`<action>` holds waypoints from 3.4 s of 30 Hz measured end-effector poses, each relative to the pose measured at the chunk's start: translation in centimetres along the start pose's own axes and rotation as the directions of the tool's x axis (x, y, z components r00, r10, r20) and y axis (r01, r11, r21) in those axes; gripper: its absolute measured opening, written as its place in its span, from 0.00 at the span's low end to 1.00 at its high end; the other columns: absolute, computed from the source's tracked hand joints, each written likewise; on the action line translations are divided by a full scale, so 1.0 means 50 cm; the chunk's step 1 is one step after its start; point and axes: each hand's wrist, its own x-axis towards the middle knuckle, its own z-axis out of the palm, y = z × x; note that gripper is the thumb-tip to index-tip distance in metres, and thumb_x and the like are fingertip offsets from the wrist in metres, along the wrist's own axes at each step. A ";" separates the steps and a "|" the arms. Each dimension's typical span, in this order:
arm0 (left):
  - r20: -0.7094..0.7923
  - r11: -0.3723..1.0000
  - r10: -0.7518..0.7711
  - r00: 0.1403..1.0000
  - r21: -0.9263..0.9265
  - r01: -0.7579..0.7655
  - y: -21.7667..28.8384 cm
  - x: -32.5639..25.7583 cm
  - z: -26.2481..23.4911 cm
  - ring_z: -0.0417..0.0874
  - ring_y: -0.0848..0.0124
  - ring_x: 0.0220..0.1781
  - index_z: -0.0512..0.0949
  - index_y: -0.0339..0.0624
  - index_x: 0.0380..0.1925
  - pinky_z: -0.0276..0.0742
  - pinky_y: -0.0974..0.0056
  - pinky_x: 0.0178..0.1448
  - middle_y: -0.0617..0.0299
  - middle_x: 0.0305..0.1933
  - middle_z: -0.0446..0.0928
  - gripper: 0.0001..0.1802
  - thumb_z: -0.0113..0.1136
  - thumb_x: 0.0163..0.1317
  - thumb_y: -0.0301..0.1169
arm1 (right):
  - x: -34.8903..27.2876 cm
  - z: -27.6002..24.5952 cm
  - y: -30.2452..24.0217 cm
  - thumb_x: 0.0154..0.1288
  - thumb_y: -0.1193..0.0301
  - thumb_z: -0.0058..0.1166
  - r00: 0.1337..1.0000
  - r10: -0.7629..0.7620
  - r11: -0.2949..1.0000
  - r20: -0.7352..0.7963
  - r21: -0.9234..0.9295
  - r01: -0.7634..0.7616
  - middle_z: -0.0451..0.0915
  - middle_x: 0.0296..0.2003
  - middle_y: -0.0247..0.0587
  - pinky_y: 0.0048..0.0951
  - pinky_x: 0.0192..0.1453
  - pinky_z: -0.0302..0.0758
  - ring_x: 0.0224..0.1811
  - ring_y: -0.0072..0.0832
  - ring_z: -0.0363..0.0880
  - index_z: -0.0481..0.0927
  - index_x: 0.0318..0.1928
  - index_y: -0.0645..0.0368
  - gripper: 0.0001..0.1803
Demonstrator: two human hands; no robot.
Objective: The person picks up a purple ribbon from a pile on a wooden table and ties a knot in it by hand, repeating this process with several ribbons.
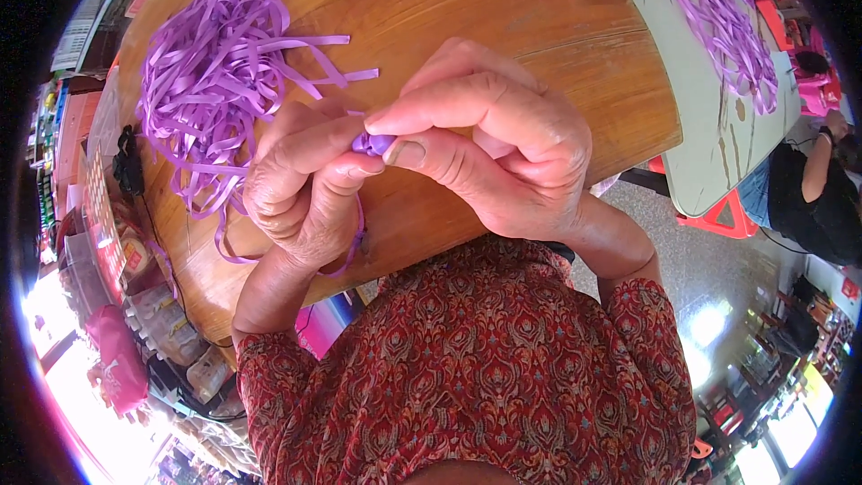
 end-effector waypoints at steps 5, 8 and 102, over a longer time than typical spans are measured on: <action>0.010 0.999 -0.025 1.000 -0.023 0.026 -0.004 -0.001 0.000 0.72 0.73 0.23 0.83 0.38 0.37 0.67 0.69 0.26 0.62 0.27 0.78 0.11 0.71 0.54 0.28 | -0.006 0.008 0.008 0.60 0.84 0.60 0.998 0.057 0.993 -0.023 0.104 -0.054 0.79 0.35 0.40 0.22 0.36 0.71 0.34 0.22 0.75 0.81 0.43 0.65 0.10; 0.006 0.999 -0.018 1.000 -0.033 0.018 -0.005 -0.002 0.000 0.72 0.73 0.23 0.83 0.37 0.37 0.67 0.69 0.26 0.62 0.27 0.78 0.11 0.71 0.54 0.28 | -0.009 0.011 0.009 0.61 0.84 0.59 0.994 0.108 0.970 -0.028 0.222 -0.099 0.78 0.36 0.40 0.21 0.36 0.71 0.36 0.22 0.75 0.81 0.43 0.66 0.10; 0.160 0.994 -0.022 0.987 0.110 0.005 0.000 0.002 -0.005 0.65 0.78 0.16 0.85 0.39 0.37 0.59 0.70 0.18 0.67 0.20 0.65 0.17 0.77 0.44 0.27 | -0.005 -0.055 -0.012 0.58 0.76 0.63 0.977 0.105 0.994 0.187 -0.016 -0.104 0.82 0.33 0.45 0.31 0.38 0.72 0.34 0.32 0.79 0.81 0.40 0.68 0.10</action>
